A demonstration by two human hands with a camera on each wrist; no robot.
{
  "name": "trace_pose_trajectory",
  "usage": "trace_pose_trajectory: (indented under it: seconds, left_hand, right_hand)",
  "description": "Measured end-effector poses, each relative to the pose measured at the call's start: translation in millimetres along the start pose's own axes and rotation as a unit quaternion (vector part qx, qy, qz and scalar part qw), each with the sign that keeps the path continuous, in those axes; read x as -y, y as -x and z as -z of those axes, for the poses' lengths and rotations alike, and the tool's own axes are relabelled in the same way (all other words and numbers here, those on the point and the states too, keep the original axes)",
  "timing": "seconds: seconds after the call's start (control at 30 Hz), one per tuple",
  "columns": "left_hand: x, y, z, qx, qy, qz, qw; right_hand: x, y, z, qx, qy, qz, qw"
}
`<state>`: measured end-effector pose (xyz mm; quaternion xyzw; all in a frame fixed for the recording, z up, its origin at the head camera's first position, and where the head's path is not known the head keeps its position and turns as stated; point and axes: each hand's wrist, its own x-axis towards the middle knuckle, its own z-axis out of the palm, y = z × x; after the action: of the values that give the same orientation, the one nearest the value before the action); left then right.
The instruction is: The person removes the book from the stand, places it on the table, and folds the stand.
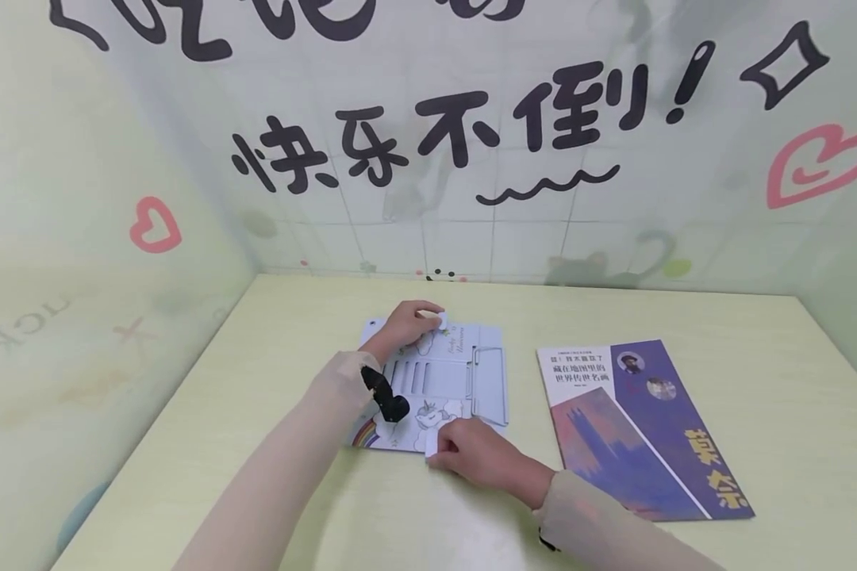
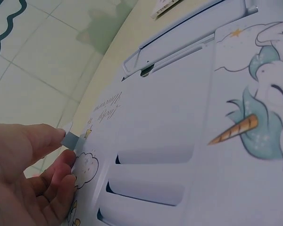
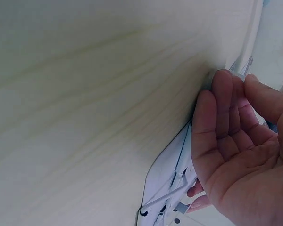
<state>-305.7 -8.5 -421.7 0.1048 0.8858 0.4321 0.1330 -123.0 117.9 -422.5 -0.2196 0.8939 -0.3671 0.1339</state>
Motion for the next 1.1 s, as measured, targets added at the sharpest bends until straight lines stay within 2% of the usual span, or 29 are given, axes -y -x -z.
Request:
trace_pose_trajectory:
  seconds: [0.23, 0.43, 0.7, 1.1]
  left_hand:
    - [-3.1, -0.3, 1.7, 0.005, 0.014, 0.012, 0.9998]
    - [-7.7, -0.6, 2.0, 0.006, 0.021, 0.028, 0.9994]
    - [-9.4, -2.2, -1.5, 0.012, 0.016, 0.041, 0.999]
    - [-13.9, -1.9, -3.6, 0.0, 0.007, 0.055, 0.9985]
  right_hand:
    - [-3.9, -2.3, 5.1, 0.012, -0.007, -0.006, 0.9999]
    - [-5.2, -2.4, 12.4, 0.03, -0.033, -0.016, 0.9989]
    - [-8.0, -2.1, 20.6, 0.044, -0.065, -0.024, 0.9966]
    - [-10.8, -4.0, 32.5, 0.063, -0.085, -0.031, 0.9939]
